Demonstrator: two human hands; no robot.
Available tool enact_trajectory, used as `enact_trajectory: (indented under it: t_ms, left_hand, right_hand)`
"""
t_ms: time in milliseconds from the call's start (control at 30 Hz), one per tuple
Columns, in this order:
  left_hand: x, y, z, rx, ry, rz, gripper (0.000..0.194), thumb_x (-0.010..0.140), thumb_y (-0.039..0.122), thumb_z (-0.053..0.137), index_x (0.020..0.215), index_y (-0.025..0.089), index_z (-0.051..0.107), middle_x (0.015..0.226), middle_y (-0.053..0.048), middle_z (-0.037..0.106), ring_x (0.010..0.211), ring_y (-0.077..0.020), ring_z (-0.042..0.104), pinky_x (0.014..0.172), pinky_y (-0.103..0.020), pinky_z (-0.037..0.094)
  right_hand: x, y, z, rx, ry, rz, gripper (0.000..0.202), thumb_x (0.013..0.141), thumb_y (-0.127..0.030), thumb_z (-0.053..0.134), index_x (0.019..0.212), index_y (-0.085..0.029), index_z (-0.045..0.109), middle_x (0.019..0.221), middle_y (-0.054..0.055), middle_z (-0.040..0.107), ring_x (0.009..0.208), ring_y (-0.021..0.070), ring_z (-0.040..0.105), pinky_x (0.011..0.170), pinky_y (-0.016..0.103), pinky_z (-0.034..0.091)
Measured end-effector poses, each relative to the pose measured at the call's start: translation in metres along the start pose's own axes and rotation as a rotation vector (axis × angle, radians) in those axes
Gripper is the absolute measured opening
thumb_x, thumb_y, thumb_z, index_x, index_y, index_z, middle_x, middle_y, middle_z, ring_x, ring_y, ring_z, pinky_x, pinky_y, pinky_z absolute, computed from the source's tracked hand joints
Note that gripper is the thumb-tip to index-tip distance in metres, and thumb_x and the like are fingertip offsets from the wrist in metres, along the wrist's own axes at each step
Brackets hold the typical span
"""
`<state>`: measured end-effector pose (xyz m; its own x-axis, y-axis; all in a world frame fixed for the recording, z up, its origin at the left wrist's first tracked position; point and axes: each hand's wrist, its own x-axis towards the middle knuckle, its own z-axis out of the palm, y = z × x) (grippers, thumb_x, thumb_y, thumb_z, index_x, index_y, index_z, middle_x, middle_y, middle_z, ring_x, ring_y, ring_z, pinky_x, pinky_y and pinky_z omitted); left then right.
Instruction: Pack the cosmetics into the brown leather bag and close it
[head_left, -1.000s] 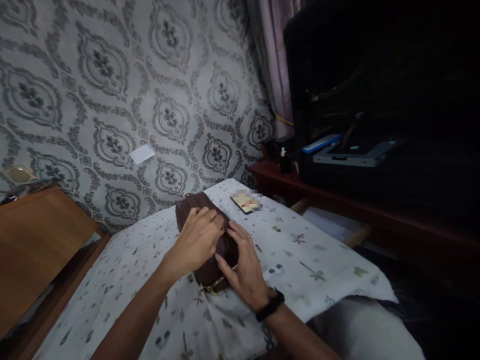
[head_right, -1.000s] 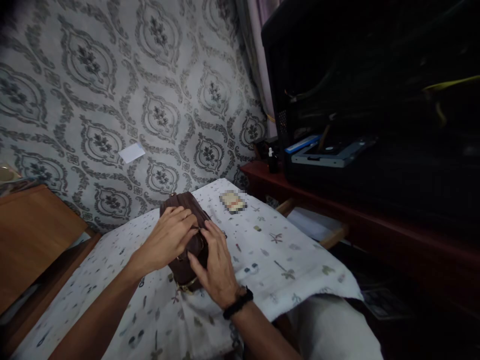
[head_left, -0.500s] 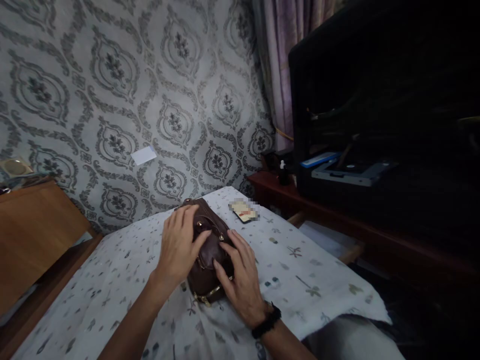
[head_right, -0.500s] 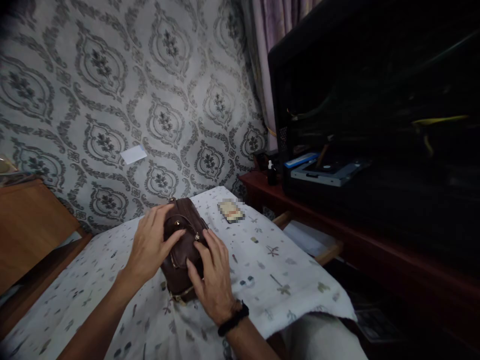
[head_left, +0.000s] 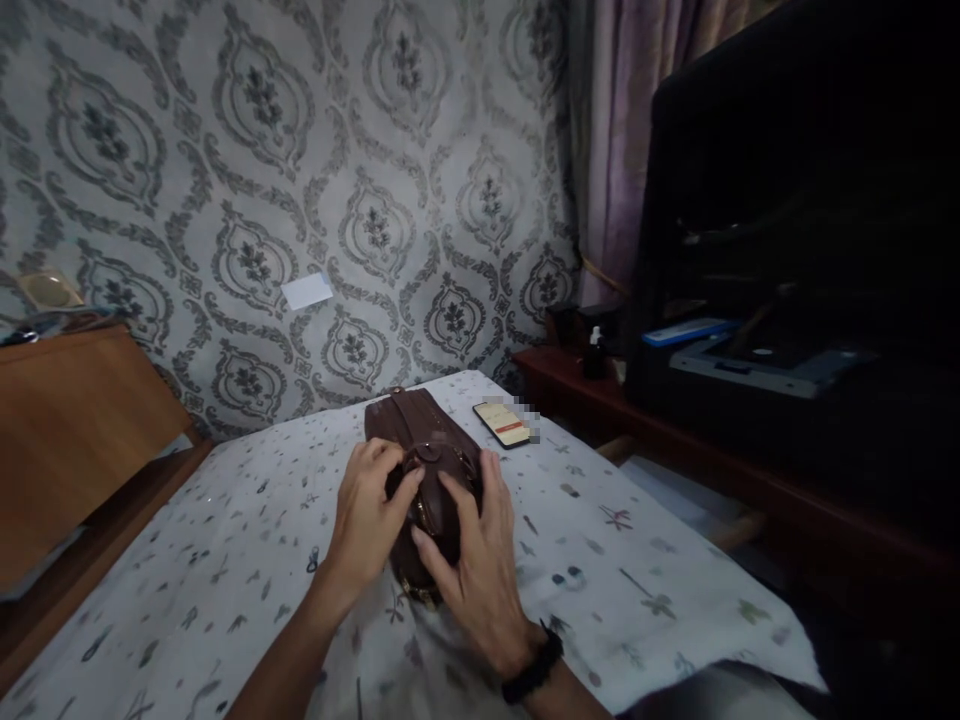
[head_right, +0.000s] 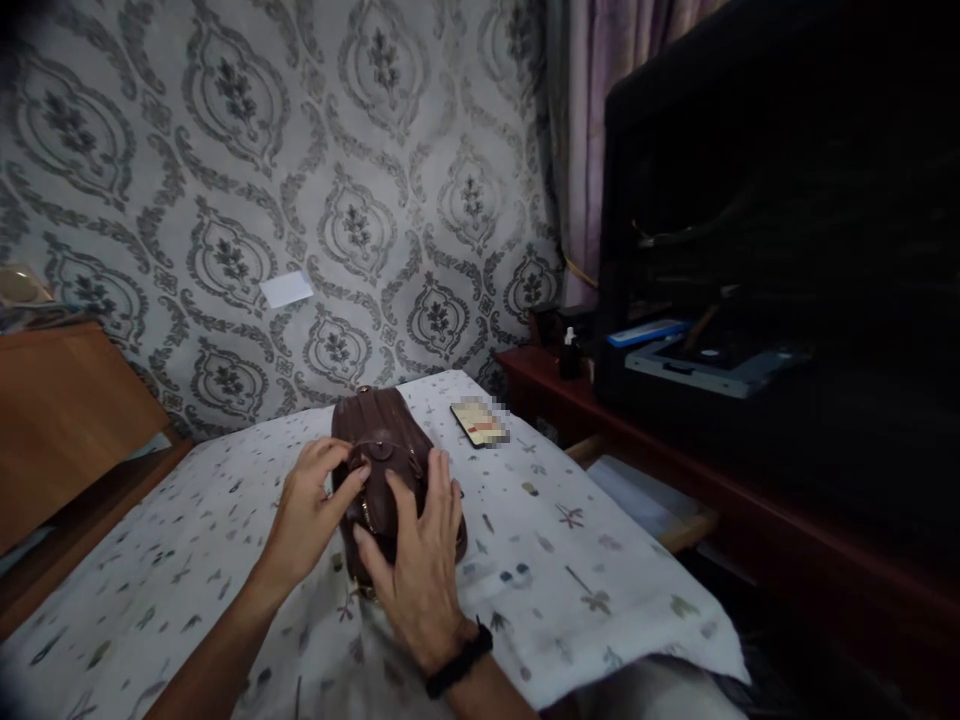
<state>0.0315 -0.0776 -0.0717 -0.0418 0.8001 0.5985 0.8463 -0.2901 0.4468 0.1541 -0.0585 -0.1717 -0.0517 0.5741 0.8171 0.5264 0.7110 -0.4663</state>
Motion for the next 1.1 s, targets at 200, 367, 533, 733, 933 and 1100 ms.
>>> enact_trajectory:
  t_ms: [200, 367, 533, 733, 933, 1100]
  left_hand:
    - [0.007, -0.004, -0.01, -0.071, -0.053, -0.013, 0.021, 0.094, 0.026, 0.054, 0.074, 0.019, 0.055, 0.083, -0.002, 0.058, 0.088, -0.0196, 0.055, 0.082, -0.033, 0.043]
    - [0.012, -0.005, -0.012, -0.121, -0.096, -0.035, 0.022, 0.094, 0.026, 0.055, 0.073, 0.019, 0.055, 0.083, -0.002, 0.058, 0.086, -0.019, 0.054, 0.083, -0.032, 0.043]
    - [0.008, -0.001, -0.013, -0.065, -0.087, -0.017, 0.024, 0.094, 0.026, 0.056, 0.071, 0.02, 0.052, 0.083, -0.002, 0.057, 0.088, -0.0193, 0.054, 0.081, -0.032, 0.043]
    - [0.003, -0.001, -0.015, 0.005, -0.12, -0.004, 0.018, 0.091, 0.017, 0.058, 0.075, 0.02, 0.051, 0.092, -0.003, 0.058, 0.096, -0.0205, 0.054, 0.081, -0.031, 0.044]
    - [0.004, -0.002, -0.015, 0.009, -0.146, 0.019, 0.02, 0.096, 0.024, 0.052, 0.077, 0.02, 0.049, 0.091, -0.004, 0.058, 0.094, -0.0211, 0.052, 0.084, -0.034, 0.045]
    - [0.001, 0.004, -0.013, 0.067, -0.18, 0.022, 0.018, 0.099, 0.026, 0.045, 0.082, 0.021, 0.048, 0.093, -0.005, 0.056, 0.095, -0.0226, 0.051, 0.087, -0.038, 0.045]
  right_hand:
    - [0.003, 0.007, 0.006, -0.001, -0.013, -0.033, 0.053, 0.096, -0.039, 0.053, 0.143, -0.02, 0.04, 0.167, 0.019, 0.005, 0.152, 0.0438, 0.013, 0.11, 0.074, 0.033]
    - [0.008, 0.017, 0.005, 0.048, -0.053, -0.054, 0.051, 0.094, -0.04, 0.057, 0.139, -0.021, 0.043, 0.167, 0.017, 0.004, 0.153, 0.0435, 0.012, 0.111, 0.071, 0.034]
    - [0.01, 0.019, 0.001, 0.105, -0.056, -0.063, 0.056, 0.093, -0.047, 0.058, 0.141, -0.023, 0.042, 0.167, 0.017, 0.011, 0.153, 0.0435, 0.012, 0.112, 0.071, 0.032]
    - [0.015, 0.011, -0.001, 0.146, -0.036, 0.035, 0.034, 0.098, -0.037, 0.05, 0.129, -0.023, 0.05, 0.163, 0.016, 0.023, 0.151, 0.0378, 0.022, 0.114, 0.068, 0.031]
    - [0.017, 0.012, 0.001, 0.144, -0.016, -0.003, 0.032, 0.098, -0.034, 0.051, 0.128, -0.023, 0.05, 0.162, 0.015, 0.025, 0.151, 0.0365, 0.023, 0.116, 0.067, 0.029]
    - [0.016, 0.015, 0.002, 0.146, -0.011, -0.011, 0.033, 0.098, -0.034, 0.051, 0.129, -0.024, 0.051, 0.163, 0.013, 0.025, 0.15, 0.0358, 0.025, 0.115, 0.065, 0.032]
